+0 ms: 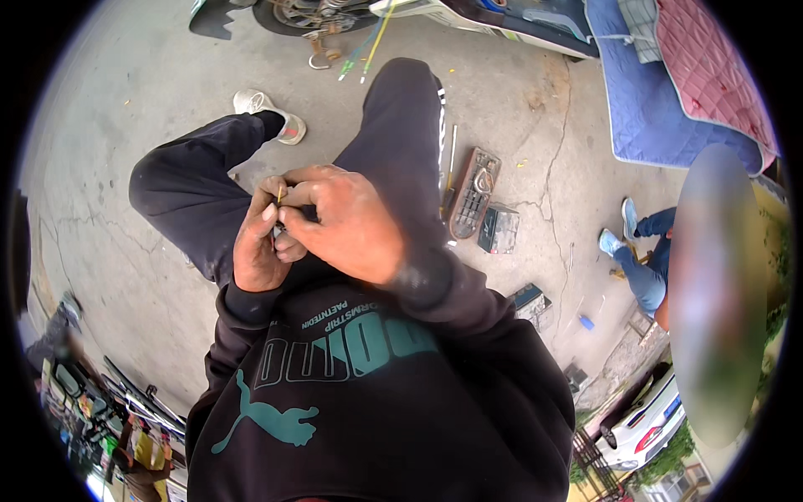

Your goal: The person sits on the ground and works on the exposed wiring of an electric scooter. They use a pair of scissors to cut and strip the insulation from several wires, then twist the exposed strands together by hand.

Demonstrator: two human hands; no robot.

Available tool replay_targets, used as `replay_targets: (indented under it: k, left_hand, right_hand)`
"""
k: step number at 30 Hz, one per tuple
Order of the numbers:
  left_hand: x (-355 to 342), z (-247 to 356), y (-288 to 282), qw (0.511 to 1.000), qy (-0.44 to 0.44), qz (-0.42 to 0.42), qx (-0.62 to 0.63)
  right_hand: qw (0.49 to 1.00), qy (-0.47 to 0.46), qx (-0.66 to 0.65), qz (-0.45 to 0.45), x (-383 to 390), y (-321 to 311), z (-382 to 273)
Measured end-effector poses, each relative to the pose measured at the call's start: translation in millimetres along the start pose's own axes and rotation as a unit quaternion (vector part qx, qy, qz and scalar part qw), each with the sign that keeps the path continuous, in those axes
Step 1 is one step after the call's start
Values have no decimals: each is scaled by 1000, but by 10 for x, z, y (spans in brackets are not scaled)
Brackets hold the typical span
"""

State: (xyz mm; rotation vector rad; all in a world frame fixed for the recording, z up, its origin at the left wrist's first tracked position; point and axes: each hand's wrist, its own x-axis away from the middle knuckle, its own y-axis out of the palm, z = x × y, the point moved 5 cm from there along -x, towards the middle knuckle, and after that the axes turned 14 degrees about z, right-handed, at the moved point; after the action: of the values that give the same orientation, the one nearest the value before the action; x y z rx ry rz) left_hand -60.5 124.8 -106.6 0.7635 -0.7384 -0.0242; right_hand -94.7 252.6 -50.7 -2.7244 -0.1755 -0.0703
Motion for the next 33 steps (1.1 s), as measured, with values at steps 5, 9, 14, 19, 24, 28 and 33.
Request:
replay_targets:
  k: [5, 9, 14, 19, 24, 28, 33]
  left_hand:
    - [-53, -167, 276, 998, -19, -62, -19]
    - [-113, -293, 460, 994, -49, -81, -46]
    - [-167, -438, 601, 986, -66, -144, -61]
    - [-185, -562, 889, 974, -99, -179, -96]
    - [-307, -695, 1020, 970, -126, -197, -67]
    - [-346, -953, 1233, 952, -191, -236, -37]
    - [-218, -1142, 1282, 938, -246, -235, -62]
  right_hand:
    - [987, 12, 57, 148, 351, -311, -44]
    - [970, 68, 22, 234, 555, -520, 73]
    - [941, 116, -99, 302, 755, -720, 253]
    - [892, 175, -296, 295, 1265, -929, 812]
    - [795, 414, -143, 420, 2493, -934, 2665]
    - [761, 564, 68, 313, 4117, -31, 4726]
    - [825, 455, 171, 288, 3565, 548, 5020]
